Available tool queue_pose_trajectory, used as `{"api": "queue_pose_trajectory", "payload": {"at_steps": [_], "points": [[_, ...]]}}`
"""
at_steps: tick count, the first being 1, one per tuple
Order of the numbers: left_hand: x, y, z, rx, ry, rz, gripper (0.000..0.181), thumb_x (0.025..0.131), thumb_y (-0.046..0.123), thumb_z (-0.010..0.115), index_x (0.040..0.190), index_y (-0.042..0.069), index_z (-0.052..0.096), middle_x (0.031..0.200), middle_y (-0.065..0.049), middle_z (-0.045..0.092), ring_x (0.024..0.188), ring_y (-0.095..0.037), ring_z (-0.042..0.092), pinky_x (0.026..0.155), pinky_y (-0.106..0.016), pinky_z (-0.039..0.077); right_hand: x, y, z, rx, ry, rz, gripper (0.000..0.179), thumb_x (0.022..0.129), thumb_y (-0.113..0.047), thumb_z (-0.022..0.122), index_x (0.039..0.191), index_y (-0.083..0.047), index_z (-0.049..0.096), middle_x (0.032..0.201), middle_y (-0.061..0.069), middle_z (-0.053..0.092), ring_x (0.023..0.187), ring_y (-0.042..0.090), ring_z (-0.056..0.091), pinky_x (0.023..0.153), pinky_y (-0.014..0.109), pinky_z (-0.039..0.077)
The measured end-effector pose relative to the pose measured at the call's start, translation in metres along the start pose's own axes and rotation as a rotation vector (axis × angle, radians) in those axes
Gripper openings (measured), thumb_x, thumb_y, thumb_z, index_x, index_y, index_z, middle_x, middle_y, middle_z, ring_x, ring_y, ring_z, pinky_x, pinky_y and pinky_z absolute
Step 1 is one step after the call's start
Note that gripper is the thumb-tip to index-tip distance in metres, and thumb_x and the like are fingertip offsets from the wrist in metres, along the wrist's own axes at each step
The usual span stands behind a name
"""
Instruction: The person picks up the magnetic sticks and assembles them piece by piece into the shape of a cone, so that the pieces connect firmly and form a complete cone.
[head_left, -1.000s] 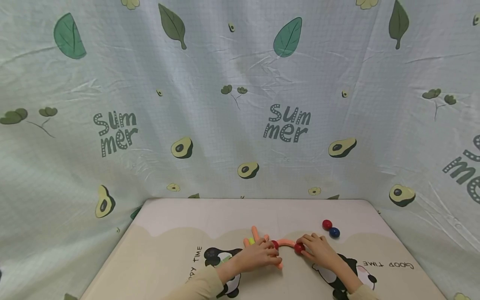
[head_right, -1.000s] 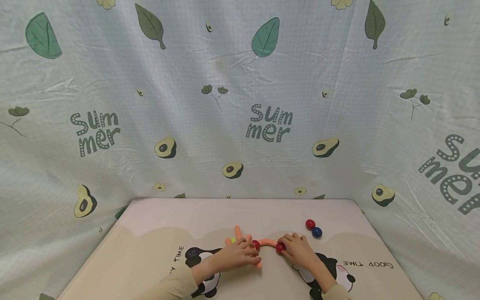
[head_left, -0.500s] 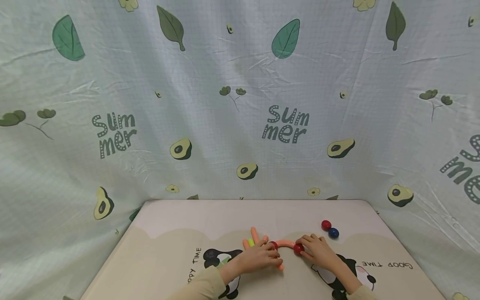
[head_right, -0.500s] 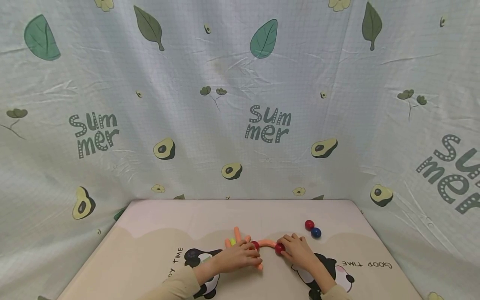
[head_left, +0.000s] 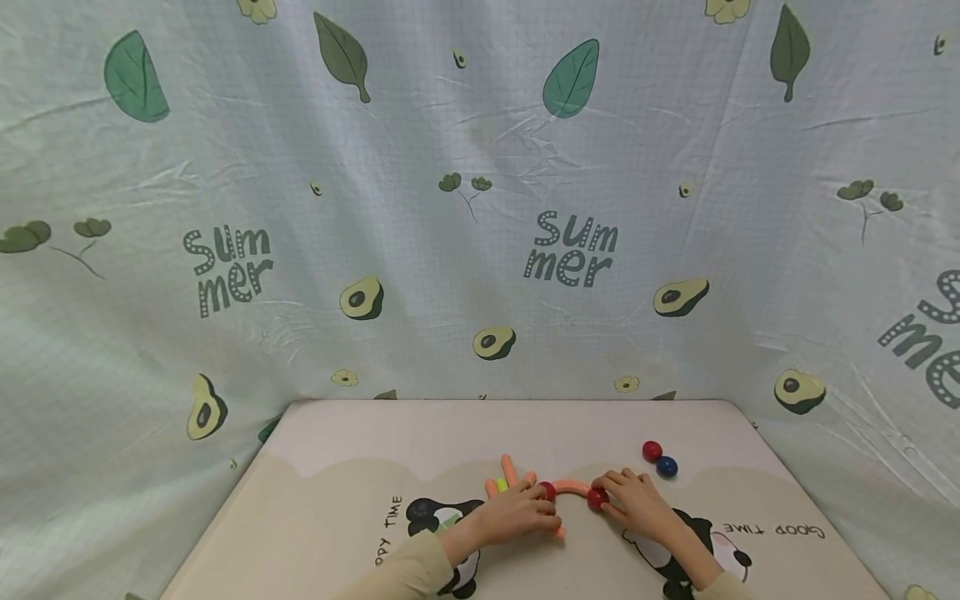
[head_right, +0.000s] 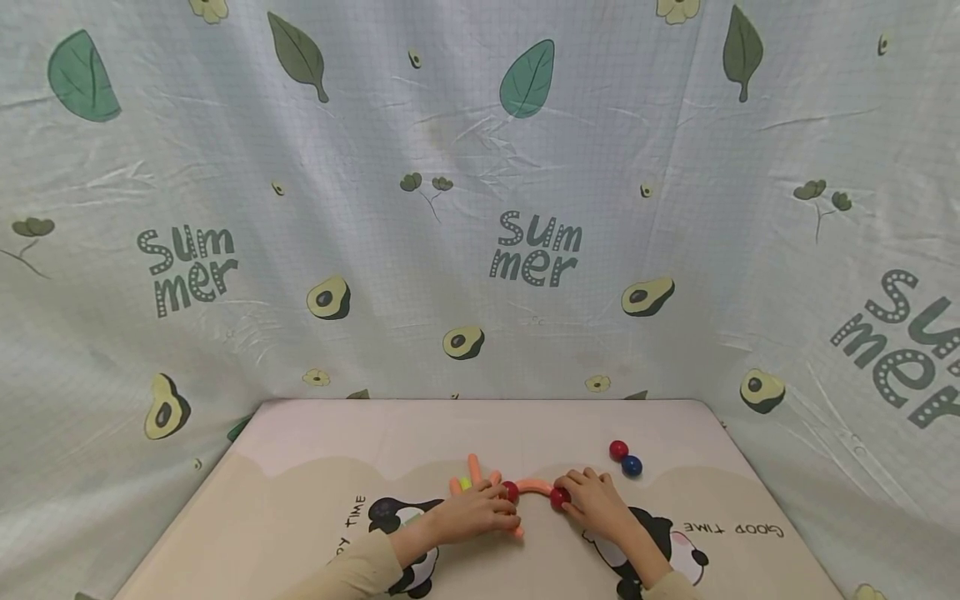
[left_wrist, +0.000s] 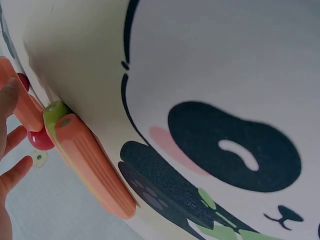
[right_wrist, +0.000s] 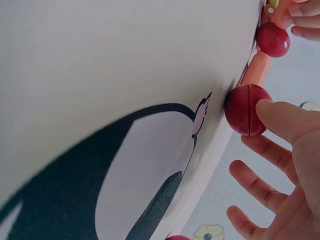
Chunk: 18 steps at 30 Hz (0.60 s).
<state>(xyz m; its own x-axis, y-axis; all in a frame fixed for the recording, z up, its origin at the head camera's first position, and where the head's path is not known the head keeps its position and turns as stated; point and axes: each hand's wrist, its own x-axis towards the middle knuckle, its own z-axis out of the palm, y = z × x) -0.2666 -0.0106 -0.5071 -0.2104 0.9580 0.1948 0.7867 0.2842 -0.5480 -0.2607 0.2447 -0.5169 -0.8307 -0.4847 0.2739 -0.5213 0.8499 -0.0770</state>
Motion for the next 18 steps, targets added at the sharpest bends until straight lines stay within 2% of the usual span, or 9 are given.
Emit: {"api": "queue_pose_trajectory", "payload": {"at_steps": [5,9,15,18], "points": [[0.0005,0.0016,0.0007,0.028,-0.015,0.008,0.018,0.087,0.029,0.048,0.102,0.037,0.055,0.102,0.021,0.059,0.094,-0.002,0.049,0.084,-0.023,0.039,-0.0002,0.0001,0.0007,0.004,0.006,0.003,0.021,0.078,-0.024,0.066,0.097,-0.020,0.060,0.097,-0.005,0.061,0.082,0.014,0.048,0.065,0.032,0.034],[0.0008,0.0038,0.0009,0.032,-0.003,0.003,0.020,0.086,0.029,0.048,0.103,0.037,0.056,0.100,0.020,0.059,0.093,-0.002,0.050,0.085,-0.025,0.040,-0.0006,0.0007,0.0018,0.013,0.007,0.013,0.023,0.077,-0.024,0.067,0.098,-0.020,0.059,0.094,-0.006,0.060,0.082,0.013,0.048,0.066,0.033,0.034],[0.0029,0.0071,-0.0002,0.080,0.009,-0.019,0.021,0.085,0.032,0.047,0.103,0.040,0.056,0.098,0.019,0.058,0.092,-0.003,0.048,0.086,-0.029,0.040,-0.0015,0.0017,0.0020,0.031,0.012,0.011,0.023,0.077,-0.024,0.067,0.098,-0.020,0.058,0.091,-0.008,0.059,0.081,0.011,0.047,0.066,0.032,0.033],[0.0056,0.0078,-0.0016,0.097,0.005,-0.042,0.019,0.085,0.034,0.047,0.100,0.041,0.057,0.096,0.018,0.058,0.089,-0.004,0.047,0.082,-0.028,0.038,-0.0010,0.0026,0.0005,0.030,0.013,0.016,0.022,0.077,-0.024,0.067,0.097,-0.019,0.058,0.090,-0.007,0.059,0.080,0.012,0.047,0.066,0.033,0.033]]}}
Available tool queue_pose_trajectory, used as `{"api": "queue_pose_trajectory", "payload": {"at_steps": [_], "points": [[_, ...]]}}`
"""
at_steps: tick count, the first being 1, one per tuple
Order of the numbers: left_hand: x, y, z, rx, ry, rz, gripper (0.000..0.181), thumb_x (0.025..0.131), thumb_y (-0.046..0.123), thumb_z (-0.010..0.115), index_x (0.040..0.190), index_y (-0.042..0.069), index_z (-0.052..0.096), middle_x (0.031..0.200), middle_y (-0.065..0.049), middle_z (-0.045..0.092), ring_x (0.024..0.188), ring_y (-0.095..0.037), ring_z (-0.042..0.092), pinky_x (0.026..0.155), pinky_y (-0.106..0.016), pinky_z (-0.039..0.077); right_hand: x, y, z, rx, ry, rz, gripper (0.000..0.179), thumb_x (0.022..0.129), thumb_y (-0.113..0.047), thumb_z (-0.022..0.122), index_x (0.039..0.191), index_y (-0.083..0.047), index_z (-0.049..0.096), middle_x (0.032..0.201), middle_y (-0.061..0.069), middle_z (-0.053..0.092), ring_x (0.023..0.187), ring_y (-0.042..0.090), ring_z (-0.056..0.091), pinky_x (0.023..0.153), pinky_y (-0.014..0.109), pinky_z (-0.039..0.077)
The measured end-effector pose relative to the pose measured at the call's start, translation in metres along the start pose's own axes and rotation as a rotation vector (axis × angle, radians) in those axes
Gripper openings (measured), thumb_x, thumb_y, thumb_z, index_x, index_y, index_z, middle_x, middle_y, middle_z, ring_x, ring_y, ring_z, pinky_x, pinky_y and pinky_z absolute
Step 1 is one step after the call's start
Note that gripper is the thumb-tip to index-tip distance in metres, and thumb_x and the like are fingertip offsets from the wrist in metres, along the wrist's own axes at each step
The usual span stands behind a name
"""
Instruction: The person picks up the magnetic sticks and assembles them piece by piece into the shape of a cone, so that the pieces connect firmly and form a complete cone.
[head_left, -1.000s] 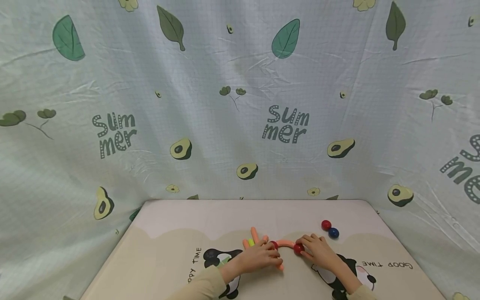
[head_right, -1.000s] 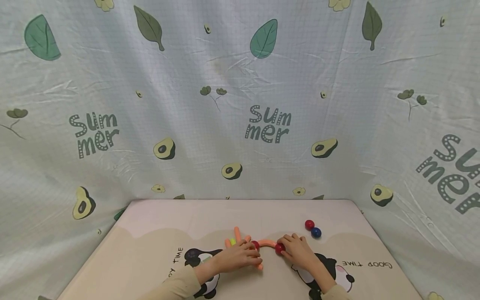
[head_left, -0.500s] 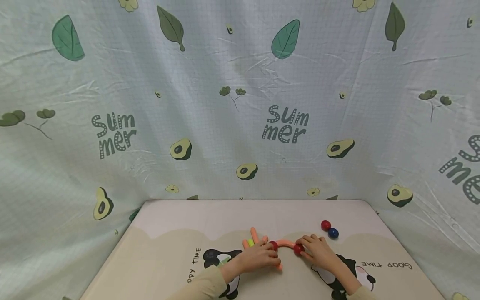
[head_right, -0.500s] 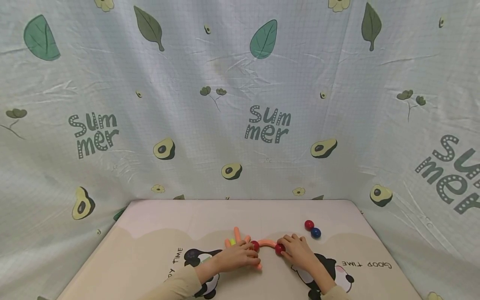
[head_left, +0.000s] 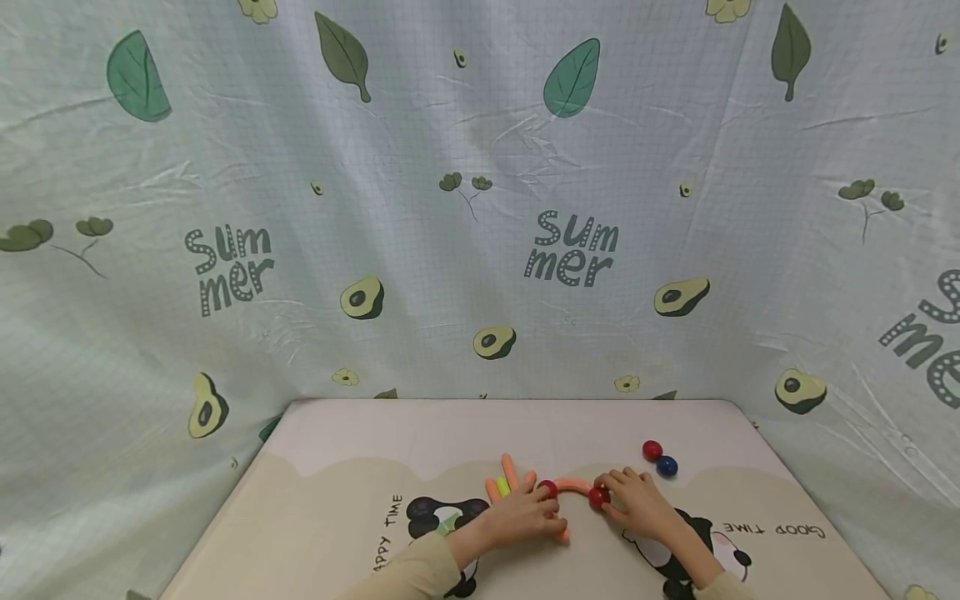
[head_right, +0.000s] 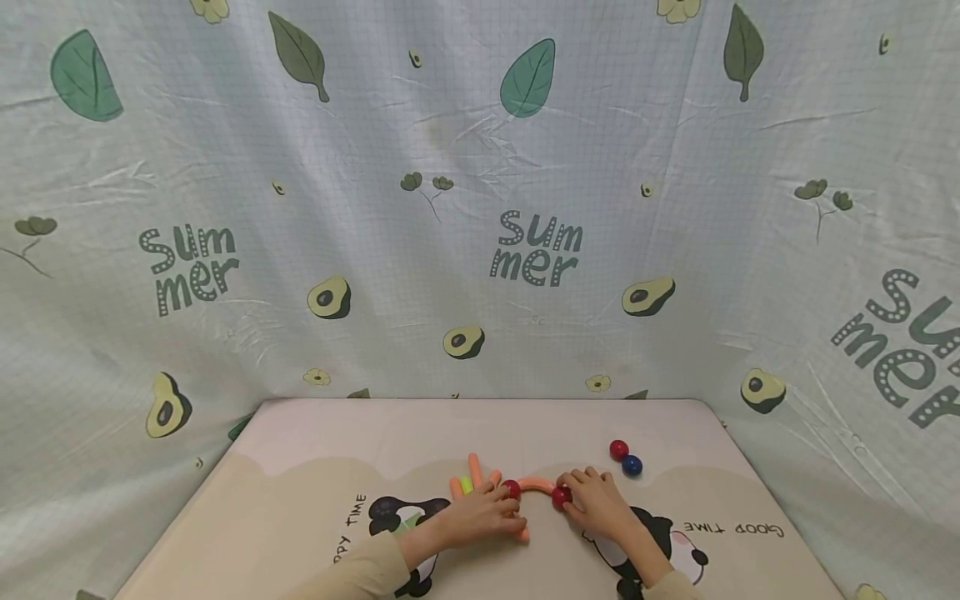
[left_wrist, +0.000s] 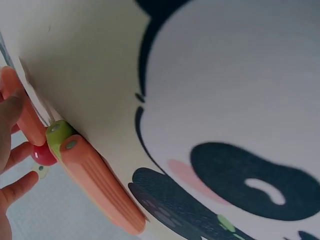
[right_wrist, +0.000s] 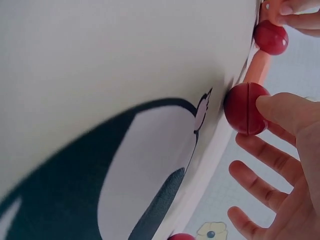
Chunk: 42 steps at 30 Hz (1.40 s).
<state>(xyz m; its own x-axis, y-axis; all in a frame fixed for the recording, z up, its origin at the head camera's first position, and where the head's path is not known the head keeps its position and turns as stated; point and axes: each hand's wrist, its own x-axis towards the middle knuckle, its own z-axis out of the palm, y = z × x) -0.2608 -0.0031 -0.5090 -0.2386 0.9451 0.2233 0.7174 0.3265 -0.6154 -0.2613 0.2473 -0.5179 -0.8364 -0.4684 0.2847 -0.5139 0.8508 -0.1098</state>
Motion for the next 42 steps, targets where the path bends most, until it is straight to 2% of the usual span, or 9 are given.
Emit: {"api": "queue_pose_trajectory", "payload": {"at_steps": [4,7,11,18,26,30,33,38,42], "points": [[0.005,-0.001,0.001,0.021,-0.032,-0.033,0.016,0.084,0.036,0.049,0.096,0.041,0.058,0.097,0.017,0.057,0.086,-0.004,0.046,0.076,-0.025,0.034,0.000,0.003,-0.002,-0.031,0.001,0.015,0.022,0.077,-0.026,0.067,0.095,-0.020,0.058,0.088,-0.007,0.059,0.080,0.011,0.047,0.067,0.037,0.035],[0.007,-0.004,0.004,0.021,-0.059,-0.056,0.015,0.083,0.036,0.052,0.096,0.041,0.058,0.101,0.016,0.056,0.089,-0.004,0.048,0.074,-0.023,0.035,0.000,0.005,-0.002,-0.047,-0.004,0.022,0.021,0.076,-0.028,0.067,0.094,-0.021,0.057,0.086,-0.010,0.058,0.079,0.010,0.046,0.067,0.037,0.035],[0.008,-0.006,0.009,-0.023,-0.068,-0.092,0.016,0.083,0.034,0.053,0.094,0.041,0.060,0.102,0.014,0.055,0.091,-0.005,0.049,0.071,-0.022,0.038,-0.001,0.006,-0.002,-0.050,-0.011,0.030,0.021,0.076,-0.030,0.067,0.092,-0.022,0.056,0.083,-0.011,0.055,0.078,0.009,0.044,0.067,0.035,0.033],[0.007,-0.009,0.015,-0.049,-0.071,-0.144,0.014,0.084,0.034,0.053,0.092,0.042,0.061,0.096,0.011,0.053,0.079,-0.006,0.046,0.063,-0.020,0.033,-0.001,0.004,-0.004,-0.008,-0.064,0.062,0.023,0.073,-0.031,0.069,0.088,-0.023,0.053,0.078,-0.015,0.053,0.077,0.009,0.041,0.067,0.038,0.033],[0.007,-0.013,0.015,-0.081,-0.112,-0.156,0.017,0.081,0.029,0.058,0.094,0.041,0.061,0.096,0.011,0.054,0.080,-0.007,0.045,0.064,-0.021,0.034,0.000,0.001,-0.005,0.037,-0.061,0.037,0.023,0.073,-0.033,0.069,0.084,-0.025,0.051,0.076,-0.017,0.051,0.076,0.006,0.039,0.065,0.032,0.028],[0.006,-0.013,0.017,-0.101,-0.120,-0.155,0.020,0.080,0.029,0.061,0.096,0.041,0.060,0.097,0.011,0.054,0.081,-0.007,0.045,0.064,-0.021,0.033,-0.001,0.000,-0.006,0.023,-0.050,0.029,0.023,0.072,-0.030,0.070,0.086,-0.024,0.052,0.078,-0.016,0.053,0.076,0.006,0.040,0.066,0.033,0.030],[0.004,-0.013,0.019,-0.108,-0.114,-0.153,0.017,0.082,0.033,0.058,0.097,0.041,0.060,0.097,0.010,0.054,0.081,-0.007,0.045,0.064,-0.021,0.033,-0.001,0.002,-0.004,0.018,-0.048,0.037,0.021,0.074,-0.030,0.069,0.088,-0.025,0.054,0.080,-0.015,0.054,0.078,0.006,0.042,0.067,0.034,0.032],[0.002,-0.012,0.021,-0.138,-0.089,-0.149,0.016,0.087,0.043,0.047,0.097,0.039,0.060,0.095,0.009,0.054,0.079,-0.007,0.045,0.064,-0.021,0.033,0.000,0.010,-0.001,-0.011,0.017,0.052,0.016,0.078,-0.029,0.065,0.090,-0.024,0.057,0.081,-0.012,0.056,0.078,0.008,0.045,0.068,0.038,0.035],[0.001,-0.013,0.021,-0.147,-0.071,-0.143,0.016,0.087,0.045,0.047,0.095,0.038,0.059,0.092,0.009,0.053,0.076,-0.007,0.044,0.061,-0.020,0.030,0.000,0.020,0.001,-0.071,0.110,0.075,0.017,0.076,-0.026,0.067,0.091,-0.020,0.060,0.082,-0.008,0.058,0.078,0.012,0.048,0.066,0.037,0.035]]}}
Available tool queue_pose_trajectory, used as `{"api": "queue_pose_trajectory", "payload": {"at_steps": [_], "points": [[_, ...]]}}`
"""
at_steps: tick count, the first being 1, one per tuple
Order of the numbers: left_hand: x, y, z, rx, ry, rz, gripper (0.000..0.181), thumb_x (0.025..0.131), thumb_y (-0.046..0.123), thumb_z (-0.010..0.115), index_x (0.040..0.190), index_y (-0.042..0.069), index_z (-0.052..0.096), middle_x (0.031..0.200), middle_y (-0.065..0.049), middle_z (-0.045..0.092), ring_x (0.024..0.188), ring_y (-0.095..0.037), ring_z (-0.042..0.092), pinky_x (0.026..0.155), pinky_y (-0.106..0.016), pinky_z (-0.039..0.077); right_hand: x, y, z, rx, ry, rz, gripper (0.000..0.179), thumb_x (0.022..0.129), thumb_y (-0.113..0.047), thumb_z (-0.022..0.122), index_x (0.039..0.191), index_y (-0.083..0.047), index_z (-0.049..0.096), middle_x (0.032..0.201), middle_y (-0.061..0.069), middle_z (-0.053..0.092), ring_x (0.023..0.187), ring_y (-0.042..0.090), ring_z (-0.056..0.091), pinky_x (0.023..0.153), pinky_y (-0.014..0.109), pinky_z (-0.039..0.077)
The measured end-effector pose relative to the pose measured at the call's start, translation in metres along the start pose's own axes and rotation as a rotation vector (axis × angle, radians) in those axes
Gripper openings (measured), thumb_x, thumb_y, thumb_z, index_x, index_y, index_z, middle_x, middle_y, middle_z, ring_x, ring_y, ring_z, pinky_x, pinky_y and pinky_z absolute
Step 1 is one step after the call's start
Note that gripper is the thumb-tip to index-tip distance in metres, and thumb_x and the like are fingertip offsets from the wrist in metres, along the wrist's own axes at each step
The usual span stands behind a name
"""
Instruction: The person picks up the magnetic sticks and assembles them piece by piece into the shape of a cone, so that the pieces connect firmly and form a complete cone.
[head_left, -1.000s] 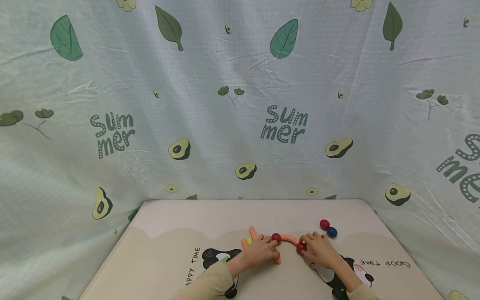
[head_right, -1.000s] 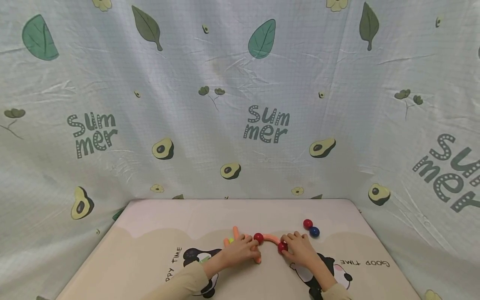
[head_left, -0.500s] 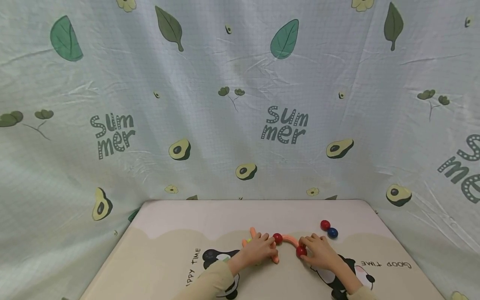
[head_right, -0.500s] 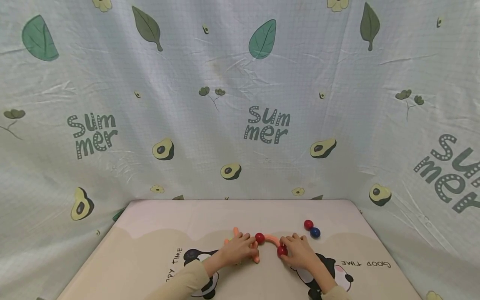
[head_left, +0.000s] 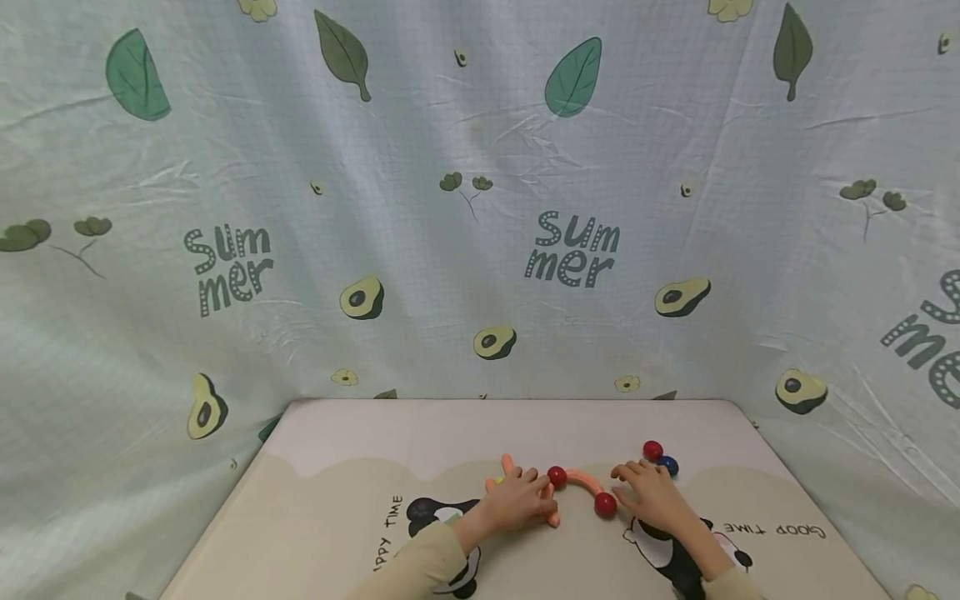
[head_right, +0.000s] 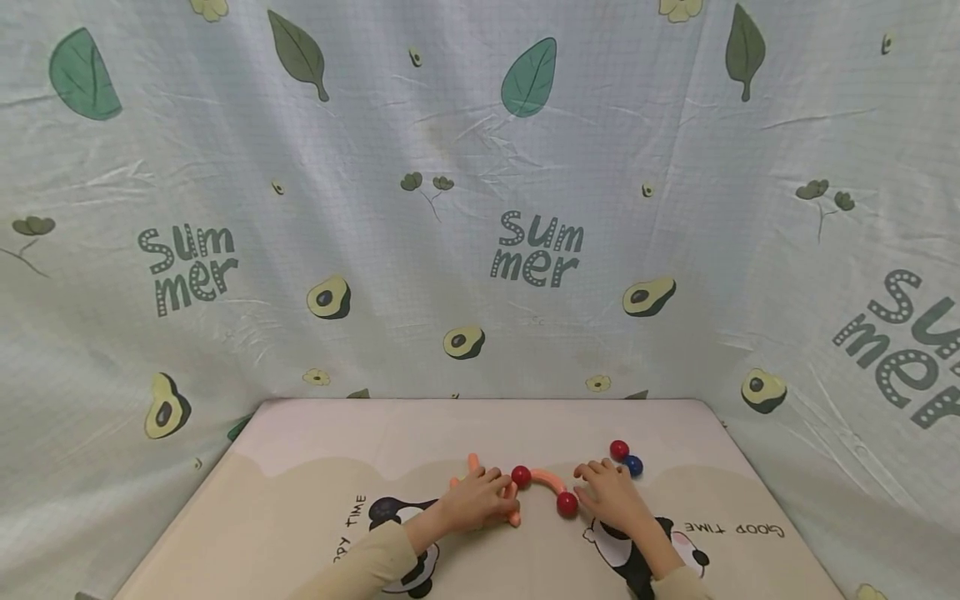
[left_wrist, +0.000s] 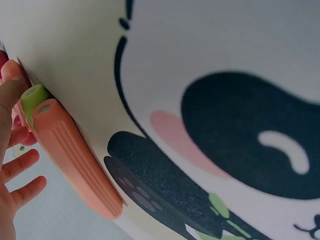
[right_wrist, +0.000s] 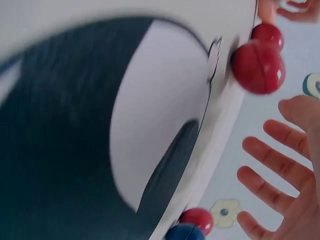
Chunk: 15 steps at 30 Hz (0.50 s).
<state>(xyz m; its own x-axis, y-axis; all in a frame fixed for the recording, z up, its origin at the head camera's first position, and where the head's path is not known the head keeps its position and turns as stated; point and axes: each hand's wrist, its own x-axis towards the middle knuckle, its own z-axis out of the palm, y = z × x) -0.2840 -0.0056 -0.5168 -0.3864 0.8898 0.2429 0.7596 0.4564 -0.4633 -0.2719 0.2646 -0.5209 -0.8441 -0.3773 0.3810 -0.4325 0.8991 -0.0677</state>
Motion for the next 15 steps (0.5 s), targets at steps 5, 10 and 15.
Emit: {"api": "queue_pose_trajectory", "payload": {"at_steps": [5,10,15], "points": [[-0.002,0.000,0.001,0.001,0.031,0.002,0.014,0.087,0.045,0.048,0.091,0.038,0.059,0.089,0.011,0.053,0.074,-0.007,0.044,0.060,-0.018,0.030,0.000,0.014,0.002,-0.043,0.091,0.046,0.018,0.075,-0.021,0.069,0.090,-0.015,0.060,0.084,-0.001,0.059,0.080,0.019,0.050,0.065,0.044,0.038],[-0.004,0.000,0.001,-0.002,0.033,0.001,0.016,0.088,0.044,0.047,0.094,0.038,0.060,0.090,0.010,0.055,0.076,-0.006,0.046,0.062,-0.019,0.033,0.003,0.028,0.004,-0.081,0.162,0.081,0.021,0.072,-0.014,0.070,0.090,-0.011,0.060,0.086,0.006,0.059,0.082,0.027,0.052,0.066,0.050,0.039],[-0.004,0.001,0.000,-0.025,0.027,-0.002,0.017,0.089,0.043,0.046,0.096,0.037,0.060,0.091,0.010,0.053,0.076,-0.007,0.046,0.060,-0.018,0.030,0.007,0.039,0.002,-0.117,0.228,0.104,0.022,0.070,-0.009,0.069,0.091,-0.008,0.061,0.086,0.009,0.058,0.079,0.030,0.051,0.064,0.051,0.038]]}}
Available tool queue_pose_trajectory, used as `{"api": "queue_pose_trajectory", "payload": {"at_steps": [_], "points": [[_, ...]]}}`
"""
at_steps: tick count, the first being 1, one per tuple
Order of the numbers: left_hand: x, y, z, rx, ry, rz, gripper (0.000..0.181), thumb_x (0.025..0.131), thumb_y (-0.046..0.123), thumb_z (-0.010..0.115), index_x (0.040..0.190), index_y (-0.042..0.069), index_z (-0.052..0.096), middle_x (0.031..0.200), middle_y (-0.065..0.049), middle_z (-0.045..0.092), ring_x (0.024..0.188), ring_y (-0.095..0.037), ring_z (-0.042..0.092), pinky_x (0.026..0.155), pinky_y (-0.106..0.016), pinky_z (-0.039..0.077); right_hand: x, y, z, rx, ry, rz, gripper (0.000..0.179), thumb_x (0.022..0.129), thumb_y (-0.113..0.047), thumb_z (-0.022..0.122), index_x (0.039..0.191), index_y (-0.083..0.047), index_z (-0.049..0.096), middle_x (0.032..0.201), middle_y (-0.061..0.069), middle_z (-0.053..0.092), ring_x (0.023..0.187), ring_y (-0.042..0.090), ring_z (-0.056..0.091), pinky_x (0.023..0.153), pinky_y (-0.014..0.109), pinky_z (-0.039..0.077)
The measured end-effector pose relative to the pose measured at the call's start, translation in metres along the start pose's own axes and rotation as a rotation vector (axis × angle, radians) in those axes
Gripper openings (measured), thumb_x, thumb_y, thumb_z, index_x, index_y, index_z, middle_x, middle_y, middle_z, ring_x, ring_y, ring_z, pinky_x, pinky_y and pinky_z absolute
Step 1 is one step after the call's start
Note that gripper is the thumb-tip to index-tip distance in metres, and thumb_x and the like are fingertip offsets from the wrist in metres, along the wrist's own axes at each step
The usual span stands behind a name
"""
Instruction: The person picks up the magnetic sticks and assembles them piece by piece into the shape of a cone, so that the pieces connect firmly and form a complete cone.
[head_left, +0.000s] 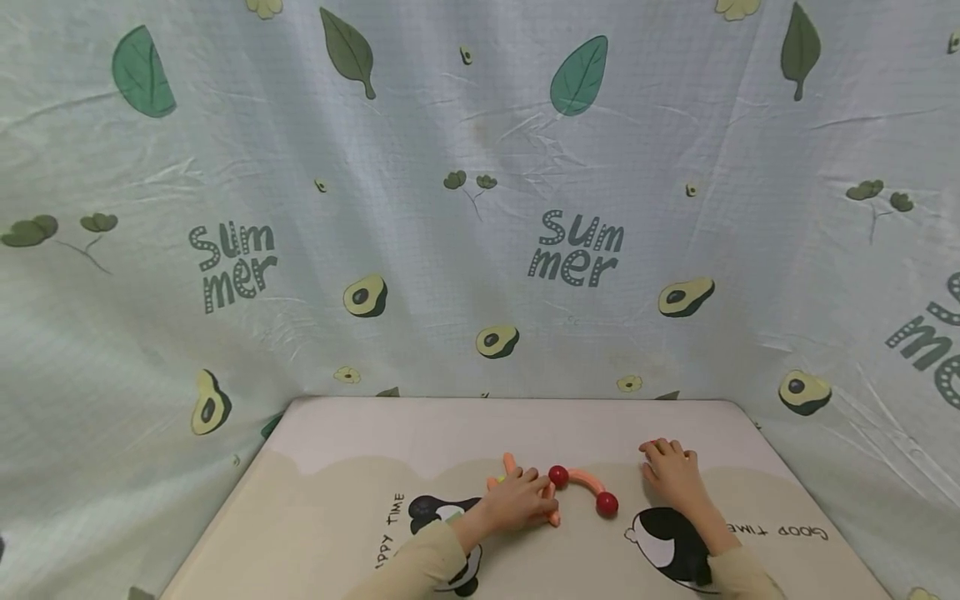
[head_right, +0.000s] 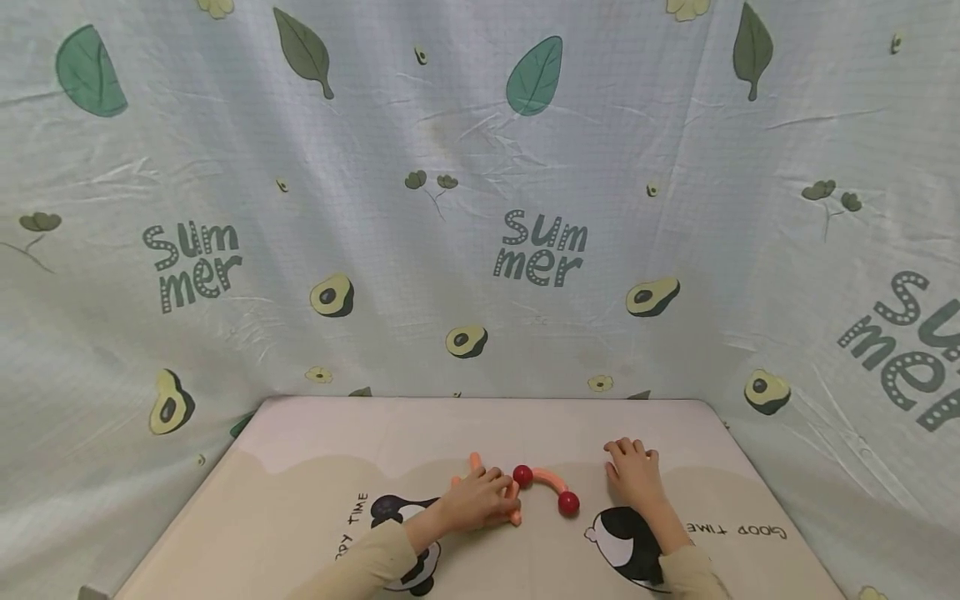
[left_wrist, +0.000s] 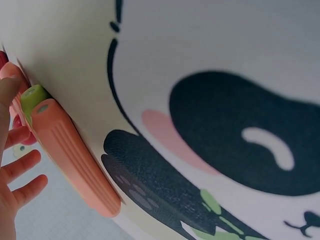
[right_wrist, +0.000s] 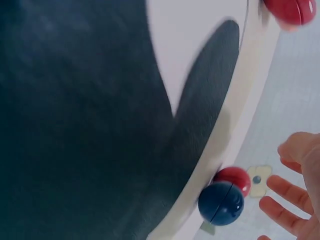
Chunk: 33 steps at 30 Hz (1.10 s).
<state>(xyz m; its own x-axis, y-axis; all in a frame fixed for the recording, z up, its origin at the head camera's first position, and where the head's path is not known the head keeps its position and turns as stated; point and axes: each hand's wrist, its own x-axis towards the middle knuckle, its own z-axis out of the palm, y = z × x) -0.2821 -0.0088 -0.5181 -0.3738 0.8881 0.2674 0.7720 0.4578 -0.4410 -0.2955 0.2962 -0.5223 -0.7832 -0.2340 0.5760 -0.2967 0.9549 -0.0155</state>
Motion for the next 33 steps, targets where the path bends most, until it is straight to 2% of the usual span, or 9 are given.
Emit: {"api": "queue_pose_trajectory", "payload": {"at_steps": [4,11,15,21,26,33], "points": [[0.000,0.000,0.000,-0.008,-0.004,-0.004,0.016,0.089,0.043,0.047,0.095,0.037,0.059,0.090,0.010,0.052,0.075,-0.007,0.044,0.060,-0.018,0.027,0.006,0.007,-0.002,-0.003,0.011,0.029,0.024,0.072,-0.009,0.067,0.094,-0.005,0.060,0.087,0.013,0.056,0.080,0.033,0.050,0.065,0.053,0.038],[0.003,-0.001,0.000,-0.024,-0.011,-0.012,0.016,0.088,0.045,0.048,0.095,0.036,0.059,0.092,0.009,0.055,0.079,-0.009,0.046,0.063,-0.020,0.031,0.012,0.016,-0.006,-0.021,-0.145,0.095,0.030,0.078,-0.015,0.062,0.105,-0.004,0.057,0.096,0.018,0.056,0.089,0.038,0.049,0.069,0.055,0.036],[0.004,-0.001,-0.001,-0.028,-0.014,-0.011,0.016,0.088,0.044,0.048,0.096,0.036,0.059,0.094,0.009,0.056,0.081,-0.009,0.047,0.063,-0.020,0.032,0.012,0.019,-0.002,-0.030,-0.193,0.109,0.032,0.079,-0.017,0.061,0.108,-0.005,0.057,0.097,0.018,0.057,0.089,0.038,0.049,0.069,0.056,0.035],[0.003,-0.002,0.000,-0.022,-0.001,-0.004,0.016,0.087,0.044,0.049,0.096,0.037,0.060,0.093,0.009,0.056,0.079,-0.009,0.046,0.062,-0.020,0.029,0.011,0.021,0.004,-0.050,-0.207,0.110,0.034,0.079,-0.017,0.062,0.110,-0.006,0.057,0.097,0.018,0.056,0.088,0.039,0.049,0.068,0.056,0.036],[0.001,-0.001,-0.002,-0.037,-0.013,-0.003,0.016,0.087,0.044,0.050,0.096,0.037,0.060,0.094,0.008,0.056,0.080,-0.009,0.046,0.062,-0.019,0.029,0.012,0.021,0.006,-0.068,-0.211,0.107,0.037,0.078,-0.018,0.063,0.110,-0.002,0.056,0.097,0.018,0.055,0.088,0.038,0.048,0.067,0.055,0.036],[0.001,0.000,-0.004,-0.042,-0.036,-0.008,0.016,0.087,0.044,0.049,0.097,0.037,0.060,0.095,0.009,0.056,0.082,-0.009,0.047,0.063,-0.020,0.032,0.013,0.018,0.006,-0.065,-0.210,0.092,0.032,0.074,-0.014,0.066,0.099,0.003,0.058,0.093,0.017,0.051,0.086,0.037,0.046,0.065,0.054,0.035]]}}
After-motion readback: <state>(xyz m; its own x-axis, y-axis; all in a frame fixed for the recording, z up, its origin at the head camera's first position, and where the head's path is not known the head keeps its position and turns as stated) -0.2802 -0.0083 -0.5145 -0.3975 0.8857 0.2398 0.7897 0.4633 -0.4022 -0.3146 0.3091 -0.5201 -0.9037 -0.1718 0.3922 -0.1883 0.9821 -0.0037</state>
